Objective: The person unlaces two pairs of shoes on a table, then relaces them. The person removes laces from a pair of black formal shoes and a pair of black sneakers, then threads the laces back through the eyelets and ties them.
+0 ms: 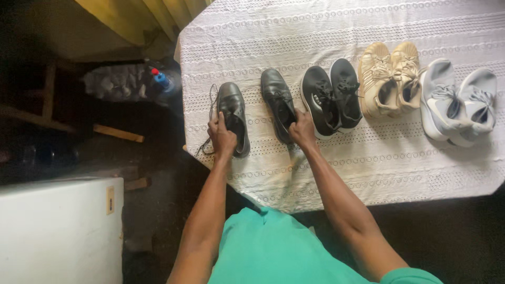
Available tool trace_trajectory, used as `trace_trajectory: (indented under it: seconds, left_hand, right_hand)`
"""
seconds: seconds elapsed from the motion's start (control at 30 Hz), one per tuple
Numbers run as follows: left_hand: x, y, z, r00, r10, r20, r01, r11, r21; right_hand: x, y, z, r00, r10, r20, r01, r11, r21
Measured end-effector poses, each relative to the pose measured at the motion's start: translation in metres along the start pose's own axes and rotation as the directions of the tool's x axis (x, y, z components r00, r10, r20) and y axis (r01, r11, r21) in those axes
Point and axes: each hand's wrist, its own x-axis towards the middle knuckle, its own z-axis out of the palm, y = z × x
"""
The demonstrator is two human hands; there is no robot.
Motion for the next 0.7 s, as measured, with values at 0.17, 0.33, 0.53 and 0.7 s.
trace_trajectory:
  seconds: [0.17,0.33,0.53,0.7]
  left_hand:
    - [-0.001,0.013,-0.017,0.998,-0.015,-0.053,0.021,0.993,0.118]
    - [-0.02,0.056,0.001,0.946,0.305,-0.107,-0.279,0.939,0.201]
    - [-0.044,0.112,0.08,0.867,0.49,-0.088,-0.496,0.865,-0.071]
    - [-0.053,0.126,0.113,0.886,0.433,-0.163,-0.453,0.884,-0.116]
  right_hand:
    - [-0.03,-0.011,-0.01,0.995,0.072,-0.072,-0.068,0.996,0.05]
    - [-0.042,-0.019,-0.042,0.996,-0.031,-0.084,0.047,0.979,0.198]
    - [-0.001,-0.017,-0.066,0.999,0.041,-0.005,-0.037,0.934,0.354]
    - [0.042,-0.015,-0.069,0.99,-0.129,0.053,0.114,0.968,0.223]
